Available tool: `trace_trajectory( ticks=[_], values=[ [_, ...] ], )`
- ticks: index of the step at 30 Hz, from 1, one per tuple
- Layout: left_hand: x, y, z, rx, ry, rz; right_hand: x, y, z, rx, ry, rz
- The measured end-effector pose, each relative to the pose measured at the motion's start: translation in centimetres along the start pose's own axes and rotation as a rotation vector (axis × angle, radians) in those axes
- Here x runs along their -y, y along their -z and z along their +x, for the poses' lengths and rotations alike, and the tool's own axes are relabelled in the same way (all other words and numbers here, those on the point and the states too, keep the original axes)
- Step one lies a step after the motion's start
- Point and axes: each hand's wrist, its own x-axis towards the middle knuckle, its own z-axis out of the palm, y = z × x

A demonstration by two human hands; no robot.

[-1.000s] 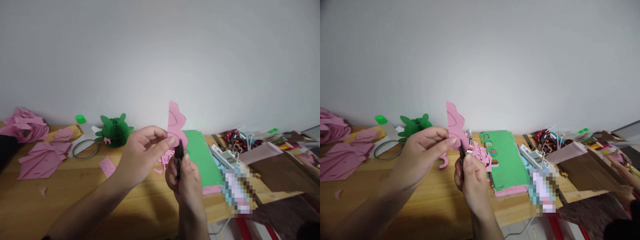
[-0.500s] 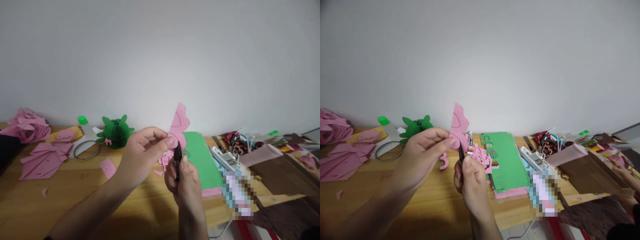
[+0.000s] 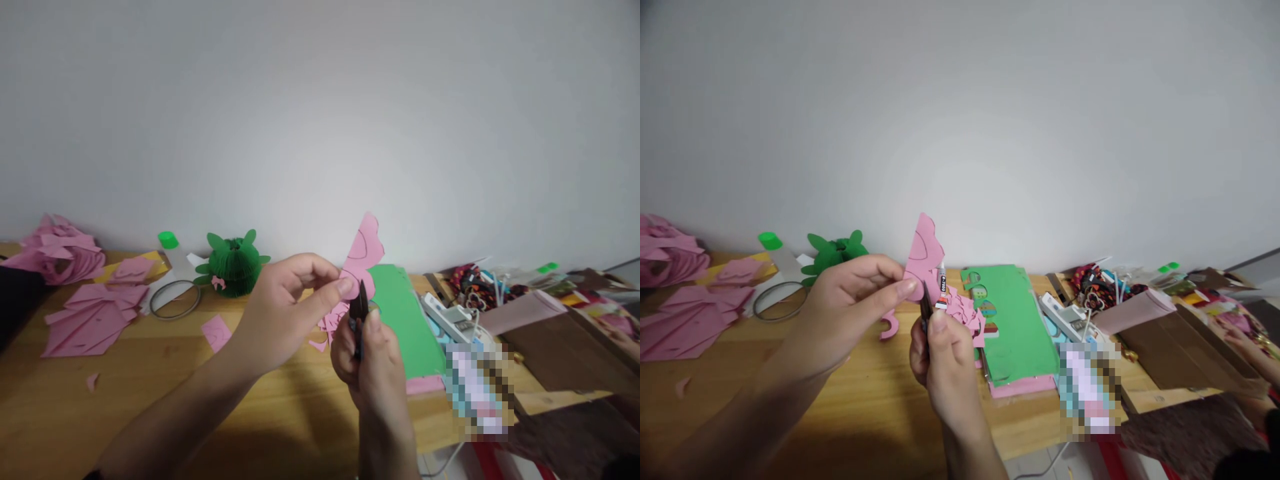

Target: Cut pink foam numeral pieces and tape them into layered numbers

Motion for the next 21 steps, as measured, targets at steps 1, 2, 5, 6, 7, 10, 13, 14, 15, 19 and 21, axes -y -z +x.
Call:
trace_trajectory(
  ticks=[1,2,5,6,7,10,13,14,15,19,21],
  values=[
    [0.01,-0.02,0.00,-0.003,0.006,-0.001,0.02,-0.01,0.00,0.000,-0.002,-0.004],
    [0.02,-0.03,0.01,-0.003,0.010,-0.003,0.02,0.00,-0.01,0.001,-0.005,-0.006],
    [0.03,-0.03,0.01,-0.002,0.010,-0.015,-0.06,0.06,-0.04,0.005,-0.012,-0.007],
    [0.03,-0.03,0.02,-0.004,0.008,-0.018,-0.10,0.09,-0.07,0.004,-0.012,-0.007],
    [0.03,-0.02,0.02,-0.006,0.007,-0.019,-0.15,0.12,-0.09,0.003,-0.011,-0.008],
    [0.05,0.01,0.04,-0.016,0.010,-0.013,-0.30,0.19,-0.15,-0.002,-0.005,-0.015],
    [0.05,0.03,0.07,-0.016,0.011,-0.040,-0.42,0.24,-0.20,0.002,-0.005,-0.025],
    [0.04,0.02,0.08,-0.013,0.012,-0.050,-0.44,0.26,-0.22,0.005,-0.005,-0.026],
    [0.01,0.00,0.09,-0.013,0.012,-0.056,-0.46,0.28,-0.24,0.009,-0.003,-0.027],
    [-0.09,-0.12,0.12,-0.020,0.006,-0.062,-0.47,0.39,-0.31,0.008,0.013,-0.037],
    [-0.07,-0.15,0.13,-0.030,-0.004,-0.058,-0.47,0.46,-0.35,0.005,0.009,-0.046]
  ],
)
